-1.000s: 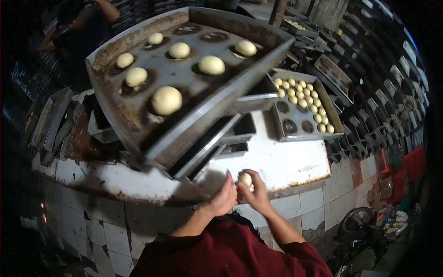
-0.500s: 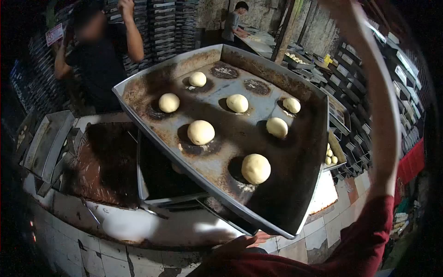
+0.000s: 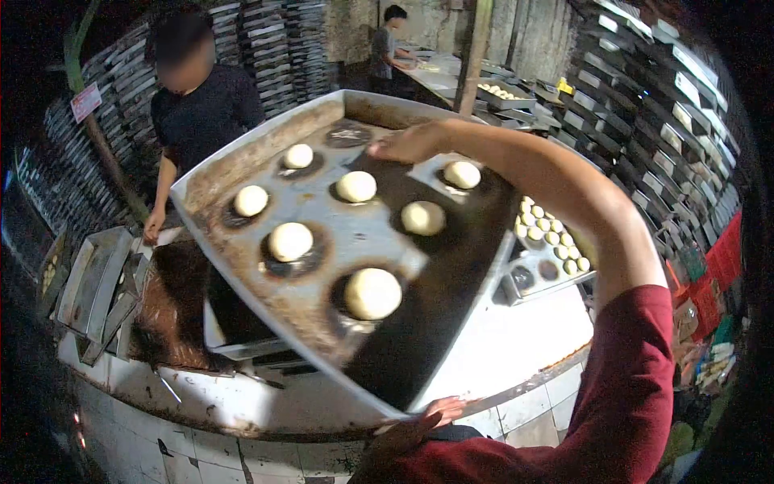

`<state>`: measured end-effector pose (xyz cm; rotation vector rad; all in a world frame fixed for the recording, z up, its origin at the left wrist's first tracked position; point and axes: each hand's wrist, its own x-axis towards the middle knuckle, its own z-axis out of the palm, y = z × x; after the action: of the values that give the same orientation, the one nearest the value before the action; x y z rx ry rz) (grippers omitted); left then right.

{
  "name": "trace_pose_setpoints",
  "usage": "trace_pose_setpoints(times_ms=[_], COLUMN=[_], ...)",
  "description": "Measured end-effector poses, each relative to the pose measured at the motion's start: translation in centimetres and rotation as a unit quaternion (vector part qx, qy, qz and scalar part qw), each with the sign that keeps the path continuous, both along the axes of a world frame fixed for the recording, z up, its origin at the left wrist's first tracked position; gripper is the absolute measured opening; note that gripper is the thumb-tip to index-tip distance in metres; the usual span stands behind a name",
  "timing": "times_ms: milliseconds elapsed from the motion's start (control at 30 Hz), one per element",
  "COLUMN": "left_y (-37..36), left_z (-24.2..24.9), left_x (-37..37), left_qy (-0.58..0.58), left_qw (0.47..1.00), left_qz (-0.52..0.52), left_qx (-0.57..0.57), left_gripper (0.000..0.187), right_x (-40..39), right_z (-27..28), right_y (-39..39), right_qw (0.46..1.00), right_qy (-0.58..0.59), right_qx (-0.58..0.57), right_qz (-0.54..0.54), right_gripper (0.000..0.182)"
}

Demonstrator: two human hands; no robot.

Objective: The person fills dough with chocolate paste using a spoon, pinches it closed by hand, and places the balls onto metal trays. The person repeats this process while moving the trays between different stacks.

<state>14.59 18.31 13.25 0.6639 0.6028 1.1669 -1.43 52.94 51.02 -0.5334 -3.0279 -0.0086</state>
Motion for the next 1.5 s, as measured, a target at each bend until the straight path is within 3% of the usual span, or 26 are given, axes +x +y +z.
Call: trace_pose_setpoints(times_ms=[33, 100, 133, 200, 233, 267, 333, 367, 400, 433, 500, 567, 600, 633, 700, 800, 933, 1000, 1033, 1067, 1133, 1200, 1333, 1400, 1467, 1500], left_y=[0.7, 1.4, 1.5, 2.8, 2.6, 2.3, 2.6, 2.2, 1.7, 1.2, 0.6, 0.0, -0.4, -0.5, 0.1, -1.1, -0.6, -0.7, -0.7, -0.6, -0.3, 0.3, -0.2, -1.6, -4.0, -5.4], left_z=[2.5, 5.3, 5.9, 6.2, 7.7, 9.2, 11.1, 10.2, 9.6, 9.2, 8.7, 9.5, 10.1, 10.4, 11.0, 9.2, 9.9, 9.4, 9.5, 9.7, 10.0, 10.7, 11.0, 10.9, 10.1, 9.6], left_x=[-0.4, 1.1, 2.4, 4.7, 6.0, 7.3, 9.0, 9.6, 10.1, 10.5, 10.9, 11.6, 12.2, 12.4, 13.0, 13.5, 12.5, 12.3, 12.1, 11.8, 11.1, 10.2, 7.4, 5.6, 3.5, 2.2], left_qy=[-0.016, 0.026, 0.064, 0.151, 0.185, 0.223, 0.178, 0.211, 0.214, 0.215, 0.234, 0.193, 0.143, 0.163, 0.188, 0.204, 0.212, 0.201, 0.200, 0.187, 0.139, 0.124, 0.181, 0.159, 0.153, 0.166], left_qw=[0.999, 0.998, 0.994, 0.978, 0.975, 0.966, 0.959, 0.951, 0.949, 0.947, 0.937, 0.930, 0.922, 0.908, 0.892, 0.886, 0.900, 0.900, 0.899, 0.904, 0.910, 0.910, 0.946, 0.954, 0.950, 0.946], left_qz=[-0.046, -0.028, -0.011, 0.021, 0.064, 0.108, 0.213, 0.218, 0.220, 0.215, 0.221, 0.275, 0.322, 0.337, 0.351, 0.350, 0.338, 0.357, 0.363, 0.364, 0.376, 0.366, 0.255, 0.241, 0.261, 0.263], left_qx=[-0.004, -0.041, -0.083, -0.141, -0.106, -0.073, -0.061, -0.067, -0.076, -0.106, -0.133, -0.149, -0.159, -0.190, -0.215, -0.224, -0.174, -0.147, -0.144, -0.121, -0.110, -0.148, -0.089, -0.082, -0.079, -0.091], left_gripper=[0.064, 0.060, 0.056, 0.047, 0.044, 0.041, 0.041, 0.042, 0.042, 0.046, 0.049, 0.046, 0.044, 0.045, 0.046, 0.048, 0.047, 0.043, 0.043, 0.042, 0.038, 0.036, 0.035, 0.034, 0.035, 0.037], right_x=[0.9, 4.1, 5.7, 9.4, 13.8, 16.2, 21.5, 23.2, 24.4, 26.6, 27.5, 28.7, 29.4, 29.4, 28.9, 28.5, 29.6, 28.8, 29.4, 29.1, 29.8, 29.7, 28.8, 28.7, 28.8, 29.0], right_z=[-0.5, 3.9, 5.4, 7.5, 6.5, 4.3, -3.1, -8.9, -16.1, -23.9, -32.3, -34.0, -35.1, -34.7, -35.5, -36.3, -37.6, -38.1, -35.1, -33.1, -30.5, -31.5, -34.3, -36.8, -43.7, -42.7], right_y=[-0.6, -2.2, 0.1, 4.5, 4.8, 7.1, 12.4, 16.2, 19.3, 22.8, 24.2, 23.8, 24.2, 25.2, 26.3, 27.1, 27.5, 28.3, 24.5, 22.3, 14.4, 11.3, 11.3, 13.4, 18.2, 17.0], right_qw=[0.997, 0.987, 0.952, 0.925, 0.896, 0.829, 0.860, 0.868, 0.878, 0.936, 0.933, 0.907, 0.920, 0.928, 0.936, 0.896, 0.922, 0.958, 0.928, 0.852, 0.784, 0.927, 0.934, 0.936, 0.938, 0.938], right_qy=[-0.040, 0.135, 0.246, 0.343, 0.391, 0.512, 0.505, 0.462, 0.417, 0.264, 0.135, 0.143, 0.173, 0.120, 0.131, 0.154, 0.148, 0.162, 0.275, 0.304, 0.410, 0.331, 0.219, 0.209, 0.132, 0.116], right_qx=[0.040, -0.068, -0.108, -0.096, -0.113, -0.026, -0.074, -0.138, -0.117, -0.120, -0.147, -0.136, -0.058, -0.032, 0.039, 0.091, 0.228, -0.084, -0.122, -0.351, -0.449, -0.131, -0.079, -0.067, -0.173, -0.122], right_qz=[0.058, 0.059, 0.148, 0.131, 0.180, 0.225, -0.018, -0.117, -0.203, -0.198, -0.300, -0.373, -0.346, -0.353, -0.324, -0.405, -0.276, -0.223, -0.222, -0.241, -0.126, -0.118, -0.272, -0.274, -0.270, -0.304], right_gripper=[0.061, 0.060, 0.060, 0.048, 0.045, 0.043, 0.037, 0.035, 0.035, 0.037, 0.031, 0.029, 0.034, 0.040, 0.036, 0.031, 0.025, 0.022, 0.019, 0.031, 0.034, 0.038, 0.042, 0.033, 0.025, 0.022])
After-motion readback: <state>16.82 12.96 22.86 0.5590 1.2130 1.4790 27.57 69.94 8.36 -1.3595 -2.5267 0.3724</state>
